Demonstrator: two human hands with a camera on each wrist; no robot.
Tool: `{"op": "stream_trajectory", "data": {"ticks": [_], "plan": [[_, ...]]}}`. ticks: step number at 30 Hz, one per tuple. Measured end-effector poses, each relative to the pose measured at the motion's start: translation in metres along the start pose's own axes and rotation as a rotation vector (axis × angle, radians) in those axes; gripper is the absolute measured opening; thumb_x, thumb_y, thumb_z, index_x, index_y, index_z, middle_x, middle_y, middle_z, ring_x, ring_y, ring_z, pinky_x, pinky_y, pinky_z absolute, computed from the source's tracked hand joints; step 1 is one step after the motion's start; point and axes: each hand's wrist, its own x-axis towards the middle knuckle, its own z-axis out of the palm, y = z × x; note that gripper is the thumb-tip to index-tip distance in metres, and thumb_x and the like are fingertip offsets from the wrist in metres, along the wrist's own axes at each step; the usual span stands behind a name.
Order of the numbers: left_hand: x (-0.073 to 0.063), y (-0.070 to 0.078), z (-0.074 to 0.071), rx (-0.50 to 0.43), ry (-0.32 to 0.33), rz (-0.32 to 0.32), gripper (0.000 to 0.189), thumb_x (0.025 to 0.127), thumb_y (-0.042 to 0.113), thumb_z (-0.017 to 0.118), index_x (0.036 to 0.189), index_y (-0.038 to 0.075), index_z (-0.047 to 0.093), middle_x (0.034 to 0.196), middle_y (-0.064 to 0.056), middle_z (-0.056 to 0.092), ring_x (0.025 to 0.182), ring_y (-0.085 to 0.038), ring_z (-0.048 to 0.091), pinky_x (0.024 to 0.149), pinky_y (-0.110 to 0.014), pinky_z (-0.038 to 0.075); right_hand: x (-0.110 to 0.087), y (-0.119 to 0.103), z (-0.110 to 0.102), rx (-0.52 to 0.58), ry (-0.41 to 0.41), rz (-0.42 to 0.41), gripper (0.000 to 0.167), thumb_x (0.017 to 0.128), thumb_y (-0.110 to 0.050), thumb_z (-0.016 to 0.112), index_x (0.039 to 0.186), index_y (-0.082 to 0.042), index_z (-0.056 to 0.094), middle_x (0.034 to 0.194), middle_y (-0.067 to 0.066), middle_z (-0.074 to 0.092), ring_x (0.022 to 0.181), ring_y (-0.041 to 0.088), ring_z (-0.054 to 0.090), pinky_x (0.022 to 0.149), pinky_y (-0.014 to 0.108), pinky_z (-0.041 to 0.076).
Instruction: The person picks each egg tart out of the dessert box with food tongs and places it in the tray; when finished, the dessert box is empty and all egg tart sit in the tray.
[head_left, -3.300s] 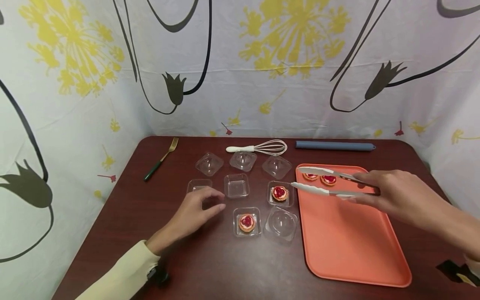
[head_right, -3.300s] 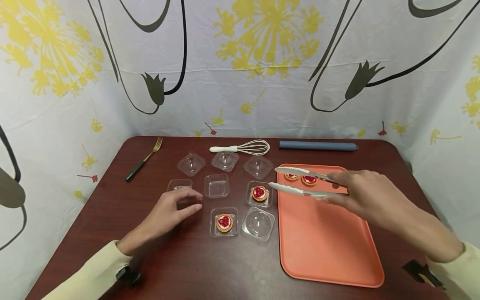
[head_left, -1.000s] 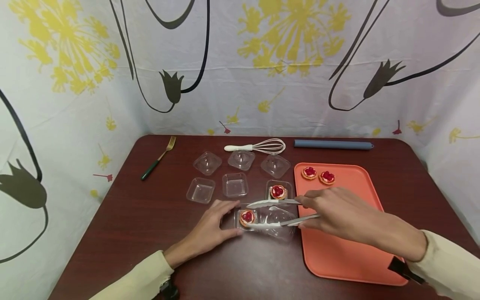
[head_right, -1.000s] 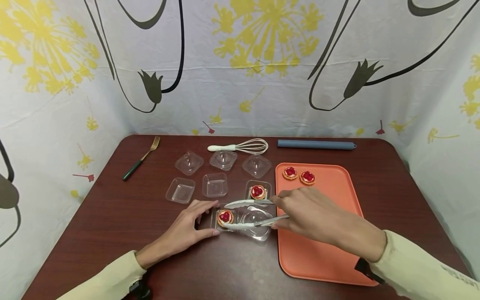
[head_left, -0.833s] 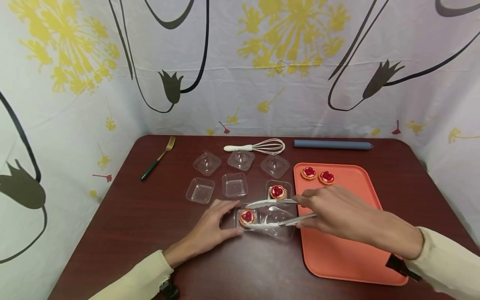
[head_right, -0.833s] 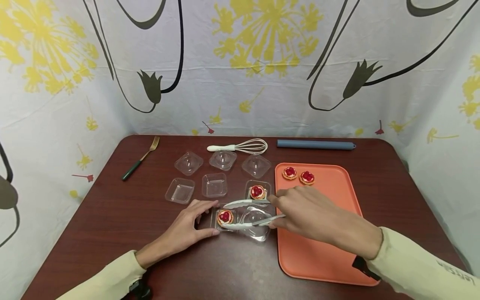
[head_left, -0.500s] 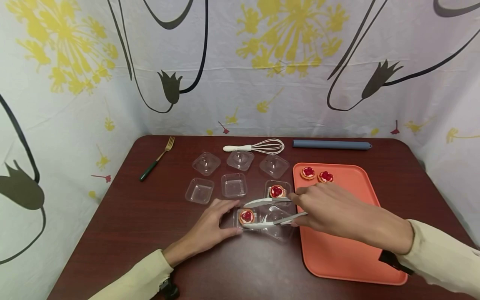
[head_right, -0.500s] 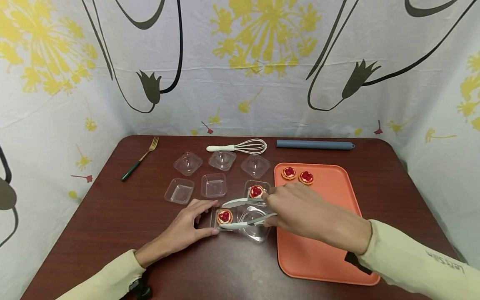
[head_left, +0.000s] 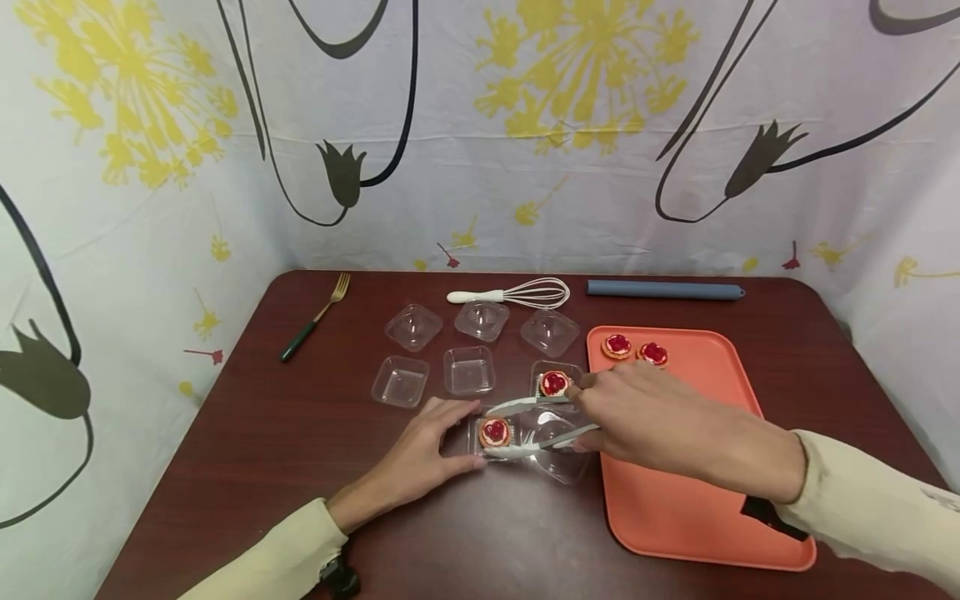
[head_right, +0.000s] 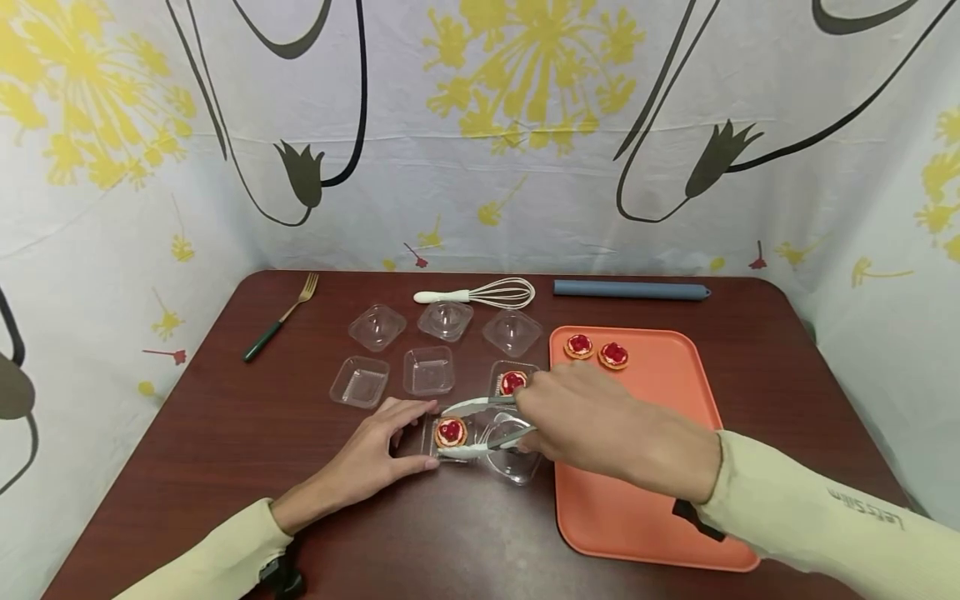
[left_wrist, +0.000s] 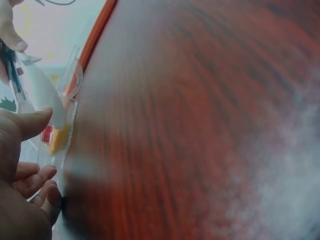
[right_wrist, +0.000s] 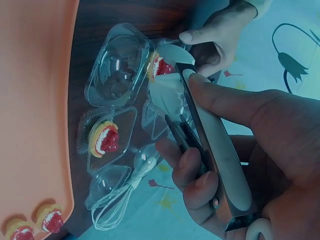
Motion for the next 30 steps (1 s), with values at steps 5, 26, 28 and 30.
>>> {"op": "stream_trajectory", "data": {"ticks": [5,26,28,30], "plan": [[0.001,0.000,0.000,0.003,-0.002,0.001,0.081,0.085,0.028,0.097,0.154,0.004,0.063,0.151,-0.004,0.066,0.133,-0.019,0.057,0.116,-0.049,0.049,-0.002,-0.001,0.002,-0.030,0.018,-0.017,0.034,0.085,-0.035,0.097,0.086,-0.019,0.067,0.074,-0.010,0.061,0.055,0.008,0.047,0.052,0.031,0.039],[0.001,0.001,-0.001,0.014,0.007,-0.001,0.081,0.085,0.028,0.098,0.154,0.004,0.063,0.150,-0.005,0.067,0.132,-0.019,0.057,0.115,-0.048,0.050,-0.023,0.014,-0.006,0.038,0.128,0.053,0.027,0.085,-0.035,0.097,0.098,-0.025,0.076,0.084,-0.012,0.069,0.055,0.001,0.046,0.050,0.030,0.042],[0.000,0.001,-0.001,0.017,0.006,-0.005,0.080,0.085,0.028,0.097,0.154,0.004,0.063,0.149,-0.004,0.067,0.132,-0.019,0.058,0.114,-0.047,0.051,-0.027,0.016,-0.008,0.041,0.139,0.070,0.027,0.085,-0.037,0.097,0.098,-0.025,0.076,0.087,-0.013,0.070,0.056,0.000,0.046,0.050,0.029,0.041],[0.000,0.001,-0.001,0.017,0.004,-0.009,0.080,0.085,0.028,0.097,0.153,0.004,0.063,0.149,-0.004,0.068,0.131,-0.018,0.058,0.113,-0.047,0.051,-0.031,0.020,-0.010,0.040,0.154,0.085,0.030,0.085,-0.039,0.096,0.104,-0.022,0.080,0.092,-0.012,0.074,0.059,0.001,0.052,0.051,0.031,0.045]]}}
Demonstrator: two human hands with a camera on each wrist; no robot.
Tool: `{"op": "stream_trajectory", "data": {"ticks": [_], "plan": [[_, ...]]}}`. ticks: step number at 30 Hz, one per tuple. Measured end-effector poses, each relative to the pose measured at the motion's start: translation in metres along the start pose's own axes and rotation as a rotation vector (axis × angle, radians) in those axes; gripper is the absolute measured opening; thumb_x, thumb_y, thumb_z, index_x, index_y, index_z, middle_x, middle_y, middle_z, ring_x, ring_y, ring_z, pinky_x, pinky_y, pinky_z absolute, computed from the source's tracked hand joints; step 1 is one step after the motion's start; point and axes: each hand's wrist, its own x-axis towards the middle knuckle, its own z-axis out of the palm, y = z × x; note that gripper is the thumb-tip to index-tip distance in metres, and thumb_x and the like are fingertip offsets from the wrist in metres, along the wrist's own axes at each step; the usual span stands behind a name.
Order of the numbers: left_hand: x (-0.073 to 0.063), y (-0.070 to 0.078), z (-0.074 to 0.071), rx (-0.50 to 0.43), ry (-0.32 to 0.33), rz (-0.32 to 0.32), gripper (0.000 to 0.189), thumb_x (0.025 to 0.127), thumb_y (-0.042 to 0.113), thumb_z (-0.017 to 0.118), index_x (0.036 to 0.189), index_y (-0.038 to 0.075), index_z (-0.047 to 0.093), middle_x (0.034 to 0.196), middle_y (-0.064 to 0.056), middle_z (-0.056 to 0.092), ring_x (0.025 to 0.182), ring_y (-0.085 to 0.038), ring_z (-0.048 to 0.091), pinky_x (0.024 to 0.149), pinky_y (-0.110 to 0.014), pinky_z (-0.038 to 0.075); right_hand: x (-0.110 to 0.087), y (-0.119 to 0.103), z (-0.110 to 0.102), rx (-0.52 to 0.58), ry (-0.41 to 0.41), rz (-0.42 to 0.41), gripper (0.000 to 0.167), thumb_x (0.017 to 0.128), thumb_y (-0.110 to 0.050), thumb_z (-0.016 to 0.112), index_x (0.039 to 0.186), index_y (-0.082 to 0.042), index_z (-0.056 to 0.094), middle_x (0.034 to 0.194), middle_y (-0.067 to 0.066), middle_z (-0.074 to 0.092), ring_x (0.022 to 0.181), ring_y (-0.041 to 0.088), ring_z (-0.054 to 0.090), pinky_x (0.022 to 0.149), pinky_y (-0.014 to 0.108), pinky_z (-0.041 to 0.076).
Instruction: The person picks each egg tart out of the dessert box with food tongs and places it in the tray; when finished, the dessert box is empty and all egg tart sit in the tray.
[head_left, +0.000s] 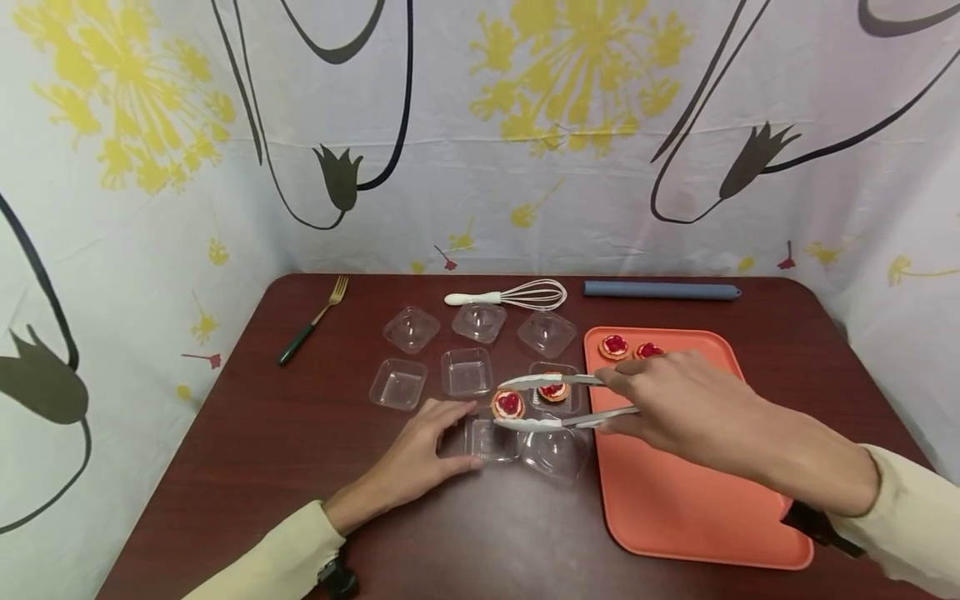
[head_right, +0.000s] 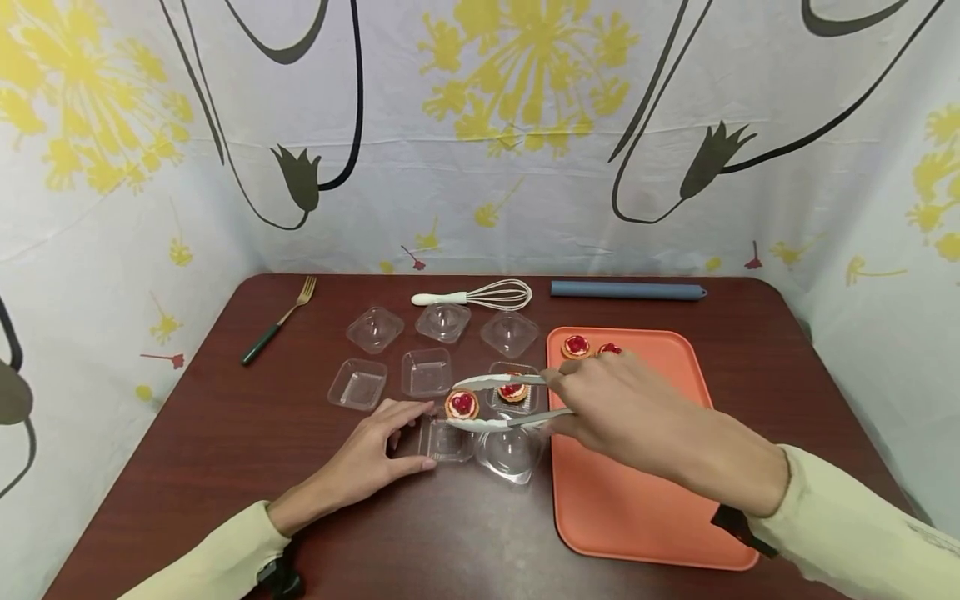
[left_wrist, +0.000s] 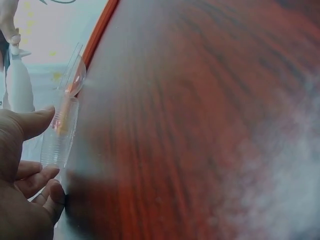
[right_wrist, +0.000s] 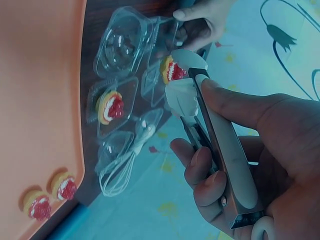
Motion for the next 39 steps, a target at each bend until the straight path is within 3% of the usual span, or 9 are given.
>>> {"op": "stream_trajectory", "data": {"ticks": [5,15,22,32,35,39], "plan": [[-0.001,0.000,0.000,-0.002,-0.004,-0.003,0.079,0.085,0.028,0.097,0.153,0.005,0.064,0.149,-0.003,0.068,0.130,-0.017,0.058,0.113,-0.046,0.051,-0.011,0.009,-0.005,0.009,0.033,0.026,0.044,0.084,-0.038,0.097,0.119,-0.016,0.083,0.102,-0.010,0.079,0.063,0.000,0.057,0.055,0.031,0.048],[-0.002,0.000,0.000,-0.009,0.002,-0.002,0.078,0.085,0.025,0.098,0.152,0.003,0.064,0.148,-0.003,0.068,0.126,-0.016,0.058,0.109,-0.043,0.053,-0.031,0.022,-0.008,0.012,0.038,0.117,0.044,0.087,-0.042,0.094,0.121,-0.017,0.083,0.095,-0.015,0.072,0.058,-0.004,0.046,0.048,0.027,0.037],[-0.002,0.001,-0.001,0.002,-0.002,0.007,0.079,0.085,0.025,0.097,0.153,0.002,0.064,0.149,-0.004,0.068,0.126,-0.017,0.058,0.109,-0.043,0.053,-0.045,0.034,-0.006,-0.007,0.073,0.160,0.043,0.086,-0.042,0.095,0.118,-0.017,0.082,0.095,-0.015,0.073,0.056,-0.003,0.045,0.049,0.027,0.039],[-0.001,0.002,-0.001,-0.001,-0.005,0.013,0.079,0.085,0.026,0.097,0.152,0.002,0.064,0.149,-0.005,0.067,0.128,-0.019,0.059,0.112,-0.046,0.052,-0.066,0.049,-0.005,-0.015,0.126,0.219,0.044,0.086,-0.043,0.094,0.120,-0.017,0.084,0.100,-0.011,0.080,0.075,0.008,0.073,0.065,0.049,0.058],[-0.001,0.002,-0.001,-0.001,-0.006,0.014,0.079,0.085,0.025,0.097,0.152,0.002,0.064,0.149,-0.005,0.067,0.128,-0.018,0.059,0.112,-0.046,0.052,-0.073,0.055,-0.003,-0.015,0.121,0.244,0.046,0.086,-0.043,0.094,0.122,-0.016,0.084,0.101,-0.008,0.081,0.081,0.014,0.076,0.069,0.056,0.058],[0.000,0.002,0.000,-0.006,-0.009,0.014,0.080,0.085,0.025,0.097,0.153,0.001,0.063,0.149,-0.005,0.067,0.128,-0.018,0.059,0.111,-0.045,0.052,-0.081,0.063,-0.002,-0.026,0.112,0.274,0.049,0.086,-0.044,0.093,0.124,-0.013,0.084,0.101,-0.006,0.081,0.083,0.017,0.075,0.069,0.055,0.058]]}}
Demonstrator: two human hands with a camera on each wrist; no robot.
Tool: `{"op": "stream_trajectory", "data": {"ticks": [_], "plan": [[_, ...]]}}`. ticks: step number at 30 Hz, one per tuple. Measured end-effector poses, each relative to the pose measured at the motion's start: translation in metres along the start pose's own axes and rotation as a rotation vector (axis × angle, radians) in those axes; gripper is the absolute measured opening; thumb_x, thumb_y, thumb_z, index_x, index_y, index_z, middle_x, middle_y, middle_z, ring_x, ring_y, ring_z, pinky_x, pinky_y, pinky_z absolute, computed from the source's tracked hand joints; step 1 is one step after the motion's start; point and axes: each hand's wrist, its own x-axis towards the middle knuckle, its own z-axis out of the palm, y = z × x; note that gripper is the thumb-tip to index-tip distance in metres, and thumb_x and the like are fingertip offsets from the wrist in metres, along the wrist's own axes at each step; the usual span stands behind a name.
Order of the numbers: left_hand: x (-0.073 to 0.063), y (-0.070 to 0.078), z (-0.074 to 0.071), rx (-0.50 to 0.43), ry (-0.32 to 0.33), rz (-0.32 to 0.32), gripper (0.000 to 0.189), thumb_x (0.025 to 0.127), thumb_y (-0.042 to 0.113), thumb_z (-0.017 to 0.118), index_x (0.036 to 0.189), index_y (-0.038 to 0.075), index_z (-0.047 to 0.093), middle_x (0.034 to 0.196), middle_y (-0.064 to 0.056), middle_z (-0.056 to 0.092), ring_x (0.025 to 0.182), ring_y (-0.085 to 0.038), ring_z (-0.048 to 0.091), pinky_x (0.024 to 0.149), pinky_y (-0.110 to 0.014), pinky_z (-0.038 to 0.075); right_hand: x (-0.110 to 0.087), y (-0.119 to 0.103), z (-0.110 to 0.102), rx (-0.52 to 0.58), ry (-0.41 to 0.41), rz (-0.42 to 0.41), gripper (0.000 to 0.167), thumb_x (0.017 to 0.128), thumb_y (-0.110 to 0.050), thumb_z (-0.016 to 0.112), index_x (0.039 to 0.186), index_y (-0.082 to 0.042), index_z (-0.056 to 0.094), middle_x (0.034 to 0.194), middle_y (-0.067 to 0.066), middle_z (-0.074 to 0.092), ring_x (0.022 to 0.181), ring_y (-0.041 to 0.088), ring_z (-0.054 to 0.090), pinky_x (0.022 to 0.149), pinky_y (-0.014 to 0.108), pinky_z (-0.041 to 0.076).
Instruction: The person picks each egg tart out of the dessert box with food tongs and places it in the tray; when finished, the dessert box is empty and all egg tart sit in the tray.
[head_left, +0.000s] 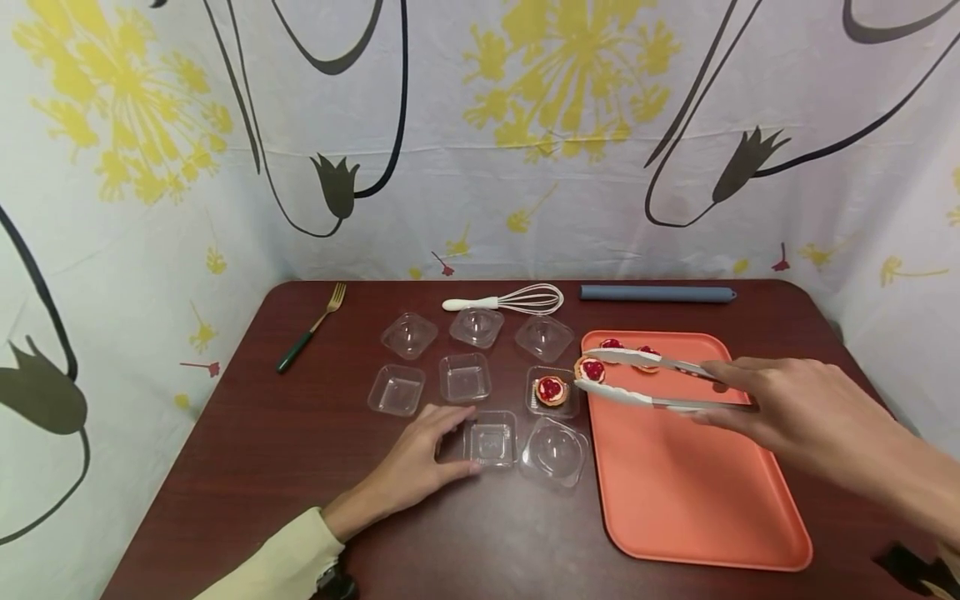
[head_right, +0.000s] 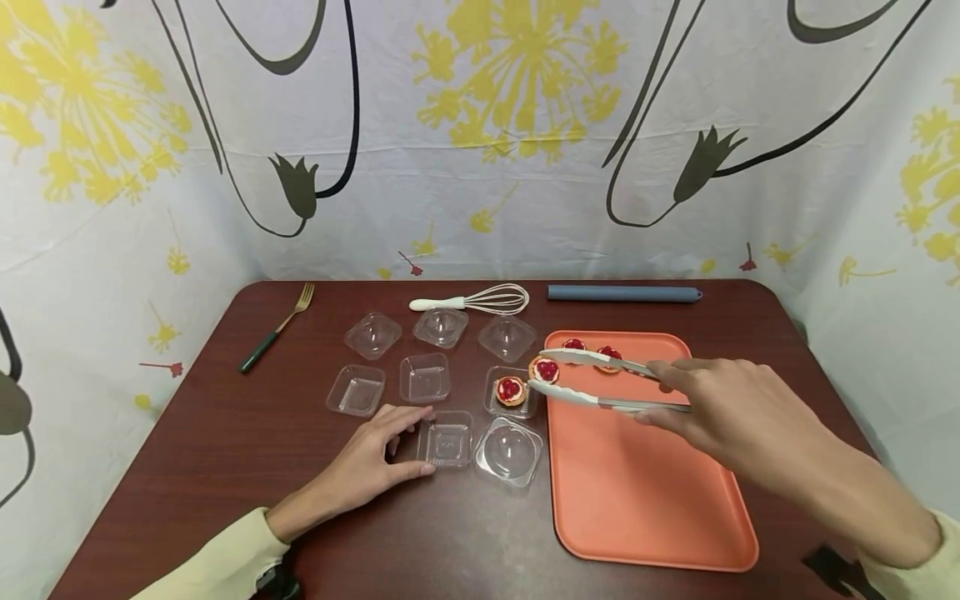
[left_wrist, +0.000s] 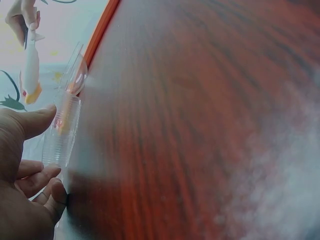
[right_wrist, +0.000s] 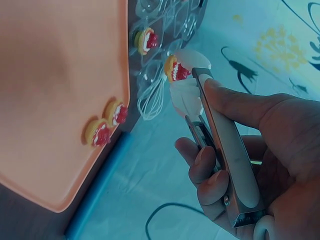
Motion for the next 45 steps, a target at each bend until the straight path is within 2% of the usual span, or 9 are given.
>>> {"op": "stream_trajectory", "data": {"ticks": [4,10,13,17,23,33,38,41,45], "plan": [[0.000,0.000,0.000,-0.002,-0.002,0.000,0.080,0.085,0.025,0.097,0.153,0.001,0.063,0.150,-0.005,0.067,0.128,-0.018,0.059,0.112,-0.045,0.052,-0.005,0.008,0.001,-0.016,0.025,0.007,0.050,0.085,-0.044,0.094,0.122,-0.013,0.084,0.095,-0.011,0.078,0.077,0.009,0.067,0.065,0.045,0.054],[0.000,-0.001,0.001,-0.002,-0.004,-0.001,0.080,0.085,0.025,0.097,0.153,0.002,0.063,0.150,-0.005,0.067,0.129,-0.018,0.058,0.113,-0.046,0.052,-0.013,0.020,0.004,-0.013,0.111,0.009,0.049,0.077,-0.039,0.099,0.120,-0.018,0.085,0.075,-0.024,0.055,0.068,-0.002,0.045,0.058,0.031,0.042],[0.000,-0.002,0.002,-0.001,-0.005,0.002,0.079,0.085,0.025,0.097,0.153,0.002,0.063,0.149,-0.004,0.068,0.129,-0.018,0.058,0.112,-0.046,0.052,-0.019,0.027,0.005,0.007,0.110,0.046,0.053,0.078,-0.041,0.099,0.123,-0.016,0.085,0.086,-0.013,0.073,0.076,0.009,0.063,0.064,0.039,0.050],[0.001,-0.002,0.002,-0.002,-0.003,0.004,0.079,0.085,0.025,0.097,0.152,0.002,0.063,0.148,-0.004,0.068,0.129,-0.018,0.059,0.112,-0.046,0.052,-0.028,0.036,0.006,0.020,0.098,0.102,0.058,0.081,-0.044,0.097,0.126,-0.010,0.084,0.112,0.011,0.083,0.098,0.037,0.077,0.079,0.049,0.054],[0.001,0.000,0.001,-0.003,0.001,0.010,0.079,0.084,0.024,0.097,0.152,0.001,0.063,0.148,-0.006,0.068,0.129,-0.020,0.059,0.112,-0.046,0.052,-0.034,0.051,0.009,-0.003,0.152,0.065,0.055,0.077,-0.039,0.099,0.123,-0.013,0.084,0.107,0.007,0.084,0.086,0.033,0.077,0.071,0.039,0.053],[0.001,0.000,0.000,-0.004,-0.003,-0.004,0.080,0.084,0.024,0.097,0.153,0.002,0.063,0.149,-0.005,0.068,0.129,-0.019,0.058,0.112,-0.046,0.052,-0.043,0.073,0.017,0.034,0.110,0.178,0.058,0.083,-0.040,0.096,0.127,-0.005,0.081,0.106,0.021,0.082,0.093,0.051,0.075,0.073,0.062,0.050],[0.001,0.001,0.000,-0.004,-0.002,-0.001,0.080,0.085,0.024,0.097,0.153,0.002,0.063,0.149,-0.005,0.067,0.128,-0.018,0.058,0.111,-0.046,0.052,-0.045,0.082,0.017,0.011,0.091,0.191,0.061,0.084,-0.043,0.095,0.127,-0.002,0.080,0.100,0.023,0.080,0.078,0.038,0.072,0.061,0.047,0.050],[0.001,0.001,0.000,-0.006,-0.003,-0.004,0.080,0.085,0.024,0.097,0.153,0.002,0.063,0.150,-0.005,0.067,0.128,-0.018,0.058,0.111,-0.046,0.052,-0.045,0.087,0.018,-0.006,0.077,0.199,0.062,0.084,-0.045,0.095,0.126,-0.002,0.080,0.081,0.012,0.075,0.069,0.024,0.060,0.057,0.037,0.042],[0.001,0.001,-0.001,-0.008,-0.004,-0.005,0.080,0.085,0.025,0.097,0.153,0.002,0.063,0.150,-0.005,0.067,0.129,-0.018,0.058,0.112,-0.047,0.051,-0.047,0.091,0.020,-0.015,0.073,0.210,0.062,0.084,-0.045,0.095,0.125,0.000,0.080,0.067,-0.004,0.061,0.067,0.021,0.052,0.056,0.035,0.039]]}}
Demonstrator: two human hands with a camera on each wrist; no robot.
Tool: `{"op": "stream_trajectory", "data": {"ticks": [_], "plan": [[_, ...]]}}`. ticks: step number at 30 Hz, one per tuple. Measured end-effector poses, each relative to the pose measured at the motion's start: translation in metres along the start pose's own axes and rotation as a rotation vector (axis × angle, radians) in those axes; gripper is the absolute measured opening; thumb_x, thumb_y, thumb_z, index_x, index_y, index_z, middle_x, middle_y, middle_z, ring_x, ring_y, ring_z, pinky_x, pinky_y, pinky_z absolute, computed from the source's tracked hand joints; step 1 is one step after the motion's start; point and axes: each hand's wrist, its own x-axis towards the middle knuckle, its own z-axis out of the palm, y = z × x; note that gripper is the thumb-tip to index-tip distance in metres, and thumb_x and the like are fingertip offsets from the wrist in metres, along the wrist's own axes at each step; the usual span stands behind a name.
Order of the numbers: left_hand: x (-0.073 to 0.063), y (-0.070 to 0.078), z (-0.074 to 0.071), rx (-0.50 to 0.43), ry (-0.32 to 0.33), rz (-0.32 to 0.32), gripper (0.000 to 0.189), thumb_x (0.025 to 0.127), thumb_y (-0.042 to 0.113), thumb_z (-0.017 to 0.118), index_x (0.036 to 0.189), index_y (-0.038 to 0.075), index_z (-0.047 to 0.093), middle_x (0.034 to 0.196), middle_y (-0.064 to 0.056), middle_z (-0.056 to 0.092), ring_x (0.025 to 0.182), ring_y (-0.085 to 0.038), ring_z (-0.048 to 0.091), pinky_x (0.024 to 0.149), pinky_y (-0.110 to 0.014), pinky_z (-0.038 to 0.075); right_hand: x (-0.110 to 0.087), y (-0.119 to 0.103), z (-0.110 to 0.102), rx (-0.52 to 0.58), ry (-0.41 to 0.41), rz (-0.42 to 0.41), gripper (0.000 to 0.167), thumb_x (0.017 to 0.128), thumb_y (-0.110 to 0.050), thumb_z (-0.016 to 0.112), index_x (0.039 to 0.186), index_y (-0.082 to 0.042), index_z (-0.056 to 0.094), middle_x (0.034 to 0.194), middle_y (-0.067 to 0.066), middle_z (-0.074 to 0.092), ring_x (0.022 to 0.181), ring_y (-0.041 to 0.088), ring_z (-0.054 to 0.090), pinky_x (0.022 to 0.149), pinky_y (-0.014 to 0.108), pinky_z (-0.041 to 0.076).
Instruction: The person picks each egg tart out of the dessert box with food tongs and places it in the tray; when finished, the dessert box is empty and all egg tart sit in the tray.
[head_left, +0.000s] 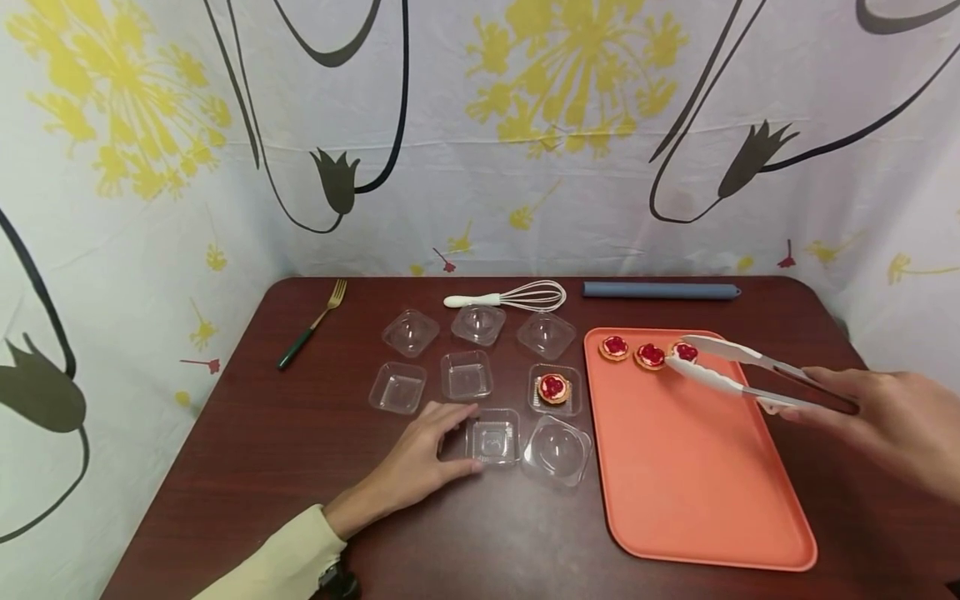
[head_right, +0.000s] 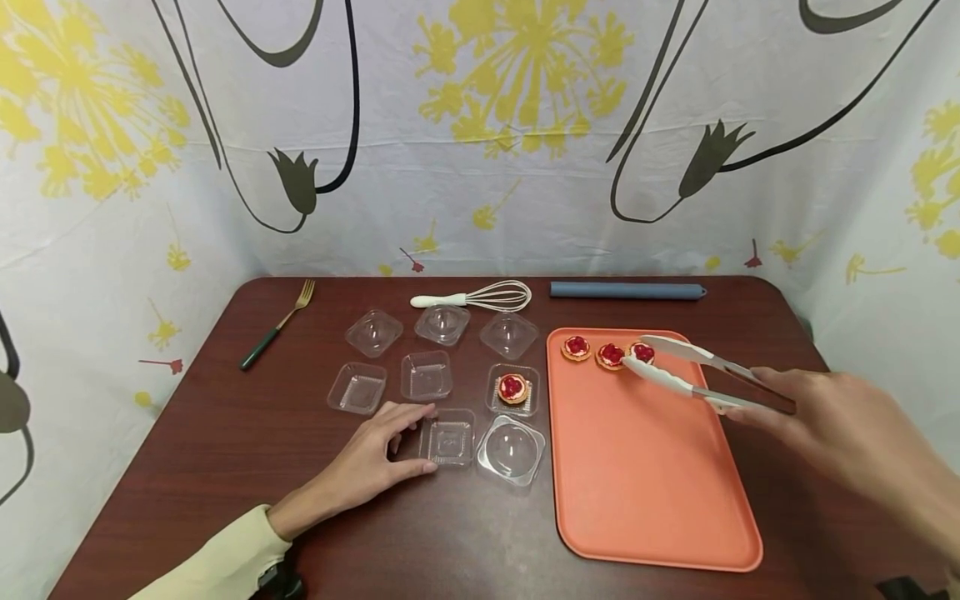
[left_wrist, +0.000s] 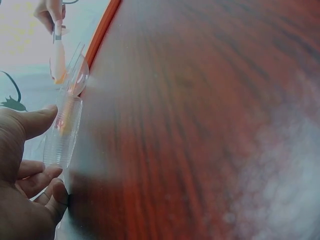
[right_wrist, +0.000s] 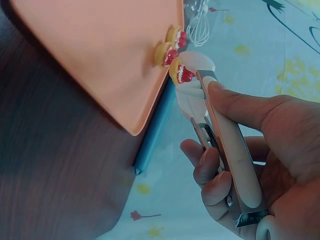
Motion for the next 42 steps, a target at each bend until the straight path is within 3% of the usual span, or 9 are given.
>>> {"op": "stream_trajectory", "data": {"ticks": [6,15,19,22,27,37,40,42], "plan": [[0.000,-0.001,0.000,-0.003,-0.002,-0.004,0.080,0.085,0.025,0.097,0.153,0.002,0.063,0.150,-0.005,0.067,0.131,-0.019,0.058,0.114,-0.048,0.050,-0.002,0.006,0.005,-0.015,-0.024,0.027,0.068,0.085,-0.048,0.093,0.126,0.004,0.078,0.059,-0.007,0.043,0.065,0.022,0.050,0.055,0.035,0.038],[-0.001,-0.002,0.000,0.004,0.002,0.003,0.080,0.085,0.026,0.097,0.153,0.002,0.063,0.150,-0.005,0.067,0.130,-0.018,0.058,0.113,-0.047,0.051,0.000,0.013,0.011,-0.033,-0.099,0.057,0.070,0.090,-0.050,0.089,0.129,0.007,0.075,0.062,0.001,0.058,0.066,0.028,0.057,0.056,0.041,0.042],[-0.001,-0.002,0.000,0.004,0.001,0.002,0.080,0.085,0.026,0.097,0.153,0.002,0.063,0.150,-0.004,0.067,0.130,-0.018,0.058,0.113,-0.047,0.051,0.003,0.016,0.011,-0.031,-0.128,0.071,0.072,0.090,-0.052,0.088,0.129,0.007,0.074,0.079,0.018,0.073,0.071,0.036,0.066,0.057,0.047,0.046],[0.000,-0.001,0.000,0.003,-0.003,-0.001,0.079,0.086,0.026,0.097,0.154,0.003,0.063,0.150,-0.004,0.067,0.130,-0.018,0.058,0.114,-0.047,0.051,0.004,0.018,0.012,-0.031,-0.143,0.077,0.074,0.090,-0.053,0.088,0.129,0.009,0.074,0.082,0.021,0.074,0.072,0.038,0.067,0.058,0.048,0.047],[0.000,-0.001,-0.001,-0.003,-0.006,-0.011,0.080,0.086,0.028,0.096,0.154,0.003,0.062,0.151,-0.004,0.067,0.131,-0.018,0.057,0.115,-0.048,0.050,0.003,0.020,0.015,-0.028,-0.141,0.069,0.074,0.091,-0.052,0.088,0.128,0.010,0.074,0.082,0.020,0.075,0.073,0.037,0.068,0.060,0.048,0.048],[-0.001,-0.001,-0.001,0.002,-0.008,-0.007,0.080,0.086,0.028,0.096,0.155,0.003,0.062,0.150,-0.004,0.067,0.132,-0.018,0.057,0.116,-0.048,0.050,0.003,0.021,0.020,-0.020,-0.123,0.054,0.068,0.089,-0.050,0.089,0.127,0.005,0.077,0.071,0.006,0.071,0.070,0.035,0.067,0.060,0.049,0.047],[-0.001,-0.001,-0.001,0.004,-0.007,-0.004,0.081,0.086,0.028,0.096,0.154,0.003,0.062,0.150,-0.004,0.067,0.131,-0.018,0.057,0.115,-0.048,0.050,0.003,0.020,0.021,-0.008,-0.111,0.055,0.069,0.088,-0.050,0.090,0.127,0.006,0.076,0.070,0.005,0.071,0.069,0.034,0.066,0.060,0.049,0.048],[-0.001,-0.001,-0.001,0.004,-0.007,-0.002,0.081,0.086,0.028,0.096,0.155,0.003,0.062,0.151,-0.004,0.067,0.131,-0.019,0.057,0.115,-0.048,0.050,0.003,0.020,0.021,0.001,-0.102,0.062,0.070,0.088,-0.049,0.091,0.127,0.007,0.075,0.074,0.012,0.073,0.070,0.037,0.067,0.060,0.053,0.049]]}}
